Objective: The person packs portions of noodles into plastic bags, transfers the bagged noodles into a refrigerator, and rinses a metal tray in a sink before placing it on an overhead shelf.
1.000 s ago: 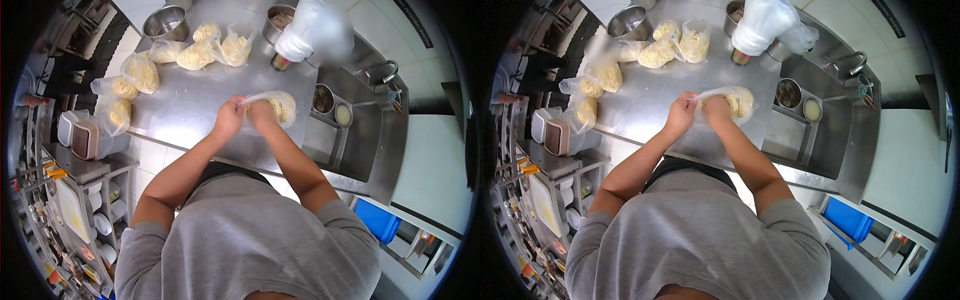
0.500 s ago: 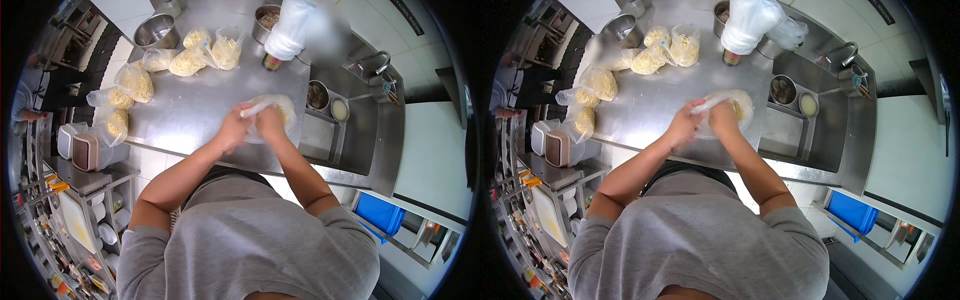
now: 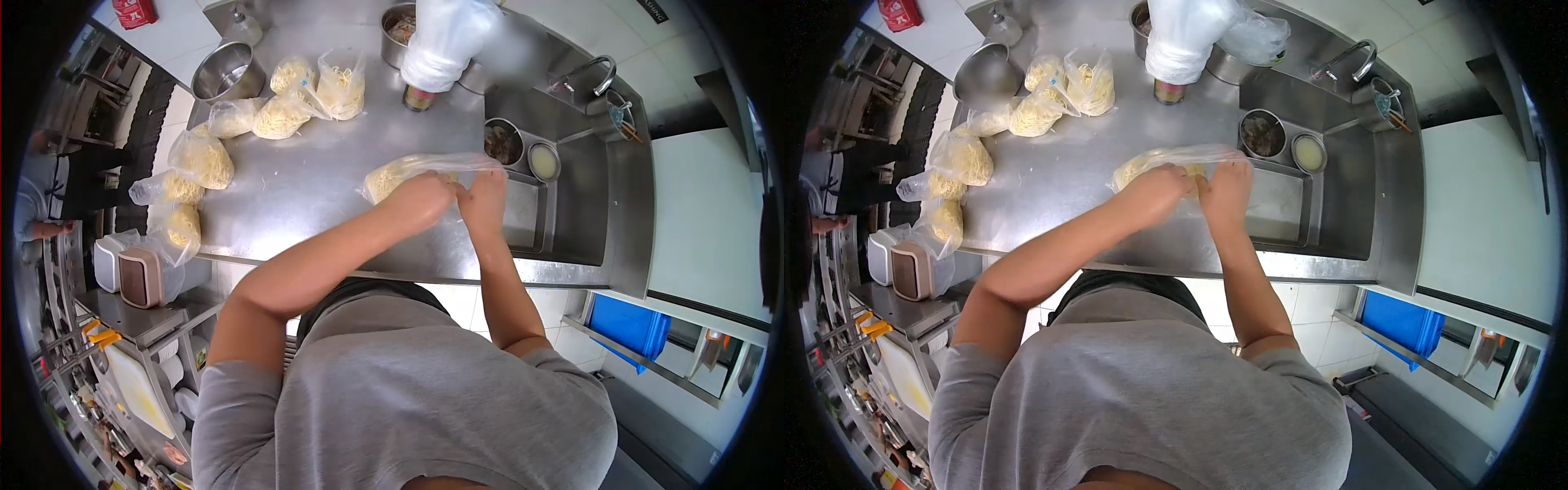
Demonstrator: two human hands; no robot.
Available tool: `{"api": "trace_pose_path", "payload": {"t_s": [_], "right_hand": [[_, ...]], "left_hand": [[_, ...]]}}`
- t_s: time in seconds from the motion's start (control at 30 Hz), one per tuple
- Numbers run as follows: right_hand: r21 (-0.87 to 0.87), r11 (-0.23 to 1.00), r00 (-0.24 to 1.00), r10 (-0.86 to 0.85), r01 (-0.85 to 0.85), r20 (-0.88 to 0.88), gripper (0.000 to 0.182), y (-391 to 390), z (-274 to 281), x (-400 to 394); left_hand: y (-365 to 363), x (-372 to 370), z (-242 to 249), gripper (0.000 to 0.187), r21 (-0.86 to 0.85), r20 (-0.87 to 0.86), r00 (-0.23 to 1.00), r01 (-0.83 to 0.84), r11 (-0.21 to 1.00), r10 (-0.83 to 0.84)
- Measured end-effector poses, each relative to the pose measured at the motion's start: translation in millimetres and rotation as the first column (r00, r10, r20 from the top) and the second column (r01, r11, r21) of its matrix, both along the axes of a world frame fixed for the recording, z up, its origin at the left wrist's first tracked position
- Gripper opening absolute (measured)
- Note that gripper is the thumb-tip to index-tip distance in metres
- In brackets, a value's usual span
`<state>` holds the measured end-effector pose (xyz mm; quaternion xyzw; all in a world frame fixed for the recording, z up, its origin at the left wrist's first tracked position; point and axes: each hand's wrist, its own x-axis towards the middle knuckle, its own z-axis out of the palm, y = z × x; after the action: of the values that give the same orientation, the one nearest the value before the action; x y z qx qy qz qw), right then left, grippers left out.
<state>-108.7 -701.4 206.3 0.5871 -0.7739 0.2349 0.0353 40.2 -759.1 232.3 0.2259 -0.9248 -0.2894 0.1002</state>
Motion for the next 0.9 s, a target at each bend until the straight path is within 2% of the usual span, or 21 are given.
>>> {"api": "trace_pose_path", "payload": {"t_s": [0.07,0.1,0.17,0.2,0.3,0.4,0.47,0.53,0.57,0.6,0.67,0.7,0.8,0.87,0.9], "right_hand": [[0.061,0.998,0.981,0.005,-0.017,0.192,0.04,7,-5,-6],[0.097,0.995,0.957,-0.006,-0.023,0.289,0.04,15,-3,-6],[-0.013,0.994,0.979,-0.104,0.108,0.174,0.039,23,13,2],[-0.078,0.983,0.98,-0.157,0.167,0.121,0.039,23,19,5],[-0.323,0.93,0.975,-0.119,0.175,0.186,0.037,37,-14,4],[-0.473,0.816,0.928,-0.19,0.331,0.322,0.038,46,-23,6],[-0.363,0.849,0.867,-0.196,0.384,0.459,0.033,34,-45,-1],[-0.062,0.926,0.67,-0.222,0.373,0.708,0.028,15,-63,-19],[0.17,0.949,0.468,-0.28,0.265,0.838,0.026,6,-69,-33],[0.36,0.928,0.243,-0.372,0.092,0.896,0.024,1,-70,-40],[0.217,0.974,0.19,-0.225,0.067,0.955,0.016,-8,-70,-33],[0.145,0.988,0.159,-0.153,0.058,0.975,0.013,-10,-68,-25],[0.126,0.98,0.175,-0.152,0.153,0.973,0.007,-7,-45,5],[0.095,0.981,0.054,-0.105,0.172,0.993,0.015,-3,-23,12],[0.084,0.979,-0.009,-0.084,0.184,0.996,0.02,-1,-18,14]], "left_hand": [[-14,-21,-38,0.02,0.031,0.294,0.956,-0.003,1.0,-0.006],[-15,-22,-46,0.022,-0.031,0.235,0.971,0.045,0.999,-0.036],[-18,-20,-57,0.026,-0.166,0.115,0.987,0.132,0.977,-0.114],[-18,-21,-59,0.026,-0.173,0.111,0.986,0.143,0.975,-0.125],[-9,-20,-69,0.028,-0.187,0.112,0.985,0.149,0.971,-0.13],[-9,-24,-74,0.028,-0.263,0.112,0.988,0.131,0.956,-0.105],[-10,-26,-71,0.027,-0.346,0.126,0.981,0.184,0.92,-0.149],[-12,-27,-62,0.026,-0.201,0.136,0.978,0.182,0.962,-0.157],[-14,-27,-59,0.026,-0.129,0.142,0.977,0.175,0.976,-0.157],[-16,-27,-62,0.025,-0.186,0.128,0.977,0.192,0.963,-0.17],[-20,-23,-70,0.024,-0.295,0.109,0.975,0.215,0.931,-0.191],[-20,-23,-73,0.023,-0.223,0.149,0.975,0.193,0.956,-0.162],[-24,-27,-63,0.02,-0.047,0.225,0.971,0.089,0.995,-0.077],[-22,-20,-39,0.02,0.046,0.225,0.974,0.011,0.999,-0.021],[-24,-18,-47,0.02,0.035,0.209,0.977,0.032,0.999,-0.038]]}}
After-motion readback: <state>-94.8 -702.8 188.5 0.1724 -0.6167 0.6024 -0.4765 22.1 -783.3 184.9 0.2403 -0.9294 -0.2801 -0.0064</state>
